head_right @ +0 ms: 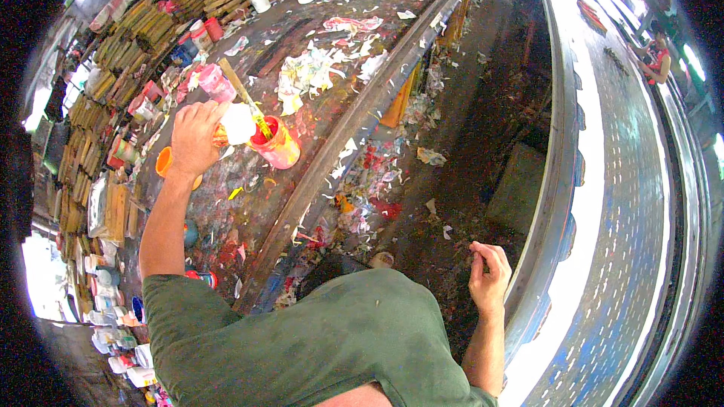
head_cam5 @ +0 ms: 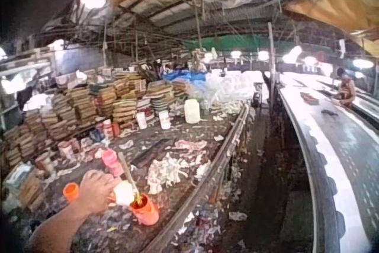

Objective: The person mixes yellow and red paint in small containers and applies the mixture to the white-painted edge of a boat hull using a brush. The person repeatedly dips the brush, mixes colors, and paints sections of the hull's trim.

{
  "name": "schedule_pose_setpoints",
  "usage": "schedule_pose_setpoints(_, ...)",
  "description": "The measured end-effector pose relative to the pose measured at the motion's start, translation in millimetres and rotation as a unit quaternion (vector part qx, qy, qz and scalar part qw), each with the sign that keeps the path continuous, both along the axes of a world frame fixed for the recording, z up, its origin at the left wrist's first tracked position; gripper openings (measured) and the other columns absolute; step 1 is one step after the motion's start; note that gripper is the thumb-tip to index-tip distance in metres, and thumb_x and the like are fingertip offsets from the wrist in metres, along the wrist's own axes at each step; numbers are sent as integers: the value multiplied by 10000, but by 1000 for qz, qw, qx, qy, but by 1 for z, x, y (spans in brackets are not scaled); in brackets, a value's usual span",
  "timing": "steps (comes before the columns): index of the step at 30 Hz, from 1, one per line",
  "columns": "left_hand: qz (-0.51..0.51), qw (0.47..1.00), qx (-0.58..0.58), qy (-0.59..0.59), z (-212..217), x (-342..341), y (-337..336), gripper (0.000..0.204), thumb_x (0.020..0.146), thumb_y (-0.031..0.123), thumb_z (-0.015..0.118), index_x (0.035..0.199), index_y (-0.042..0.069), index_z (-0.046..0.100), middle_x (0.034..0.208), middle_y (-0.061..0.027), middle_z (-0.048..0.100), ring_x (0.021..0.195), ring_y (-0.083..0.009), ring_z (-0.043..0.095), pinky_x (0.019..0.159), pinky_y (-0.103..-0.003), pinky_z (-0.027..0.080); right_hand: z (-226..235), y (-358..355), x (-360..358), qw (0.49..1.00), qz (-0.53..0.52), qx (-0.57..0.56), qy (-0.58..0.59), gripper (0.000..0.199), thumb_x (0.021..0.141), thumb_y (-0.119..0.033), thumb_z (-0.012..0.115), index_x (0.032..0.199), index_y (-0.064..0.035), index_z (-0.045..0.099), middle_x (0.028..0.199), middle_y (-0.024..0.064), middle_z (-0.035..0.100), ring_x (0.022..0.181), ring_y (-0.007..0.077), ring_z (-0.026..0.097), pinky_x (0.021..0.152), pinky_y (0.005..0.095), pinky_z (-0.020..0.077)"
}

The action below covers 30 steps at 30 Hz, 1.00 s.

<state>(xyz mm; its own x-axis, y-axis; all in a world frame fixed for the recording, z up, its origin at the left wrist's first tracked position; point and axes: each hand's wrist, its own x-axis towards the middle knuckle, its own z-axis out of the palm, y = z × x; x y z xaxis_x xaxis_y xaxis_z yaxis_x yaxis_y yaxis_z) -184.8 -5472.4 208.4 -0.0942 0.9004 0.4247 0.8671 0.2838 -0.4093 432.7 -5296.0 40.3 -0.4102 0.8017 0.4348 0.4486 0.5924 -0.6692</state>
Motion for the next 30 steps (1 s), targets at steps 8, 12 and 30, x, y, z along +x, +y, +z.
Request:
schedule_pose_setpoints(8, 11, 1000, -12, 1, 1, 2, 6, 779, 759, 33, 820, 1505, 185, 654, 1335, -64, 701, 1267, -302, 645, 1151, -506, 454, -1, -2, 4, 1000, -8, -4, -2, 222, 973, 136, 700, 1134, 8, 782, 1080, 150, 826, 994, 317, 784, 910, 411, 622)
schedule_pose_setpoints(12, 1, 1000, -8, 8, 0, 0, 8, 783, 753, 25, 821, 1501, 189, 656, 1334, -63, 699, 1265, -300, 645, 1149, -505, 453, -4, -3, 6, 1000, -6, -1, -4, 230, 971, 138, 700, 1141, 8, 786, 1077, 149, 826, 992, 316, 785, 911, 409, 624)
schedule_pose_setpoints(30, 223, 867, 23, -445, -18, 0, -15, 892, 678, 216, 958, 1460, 41, 568, 1284, -209, 790, 1151, -424, 787, 1026, -506, 628, -4, -9, 5, 1000, -8, -6, -5, 246, 961, 137, 694, 1136, -9, 787, 1080, 148, 823, 1006, 319, 784, 916, 412, 626)
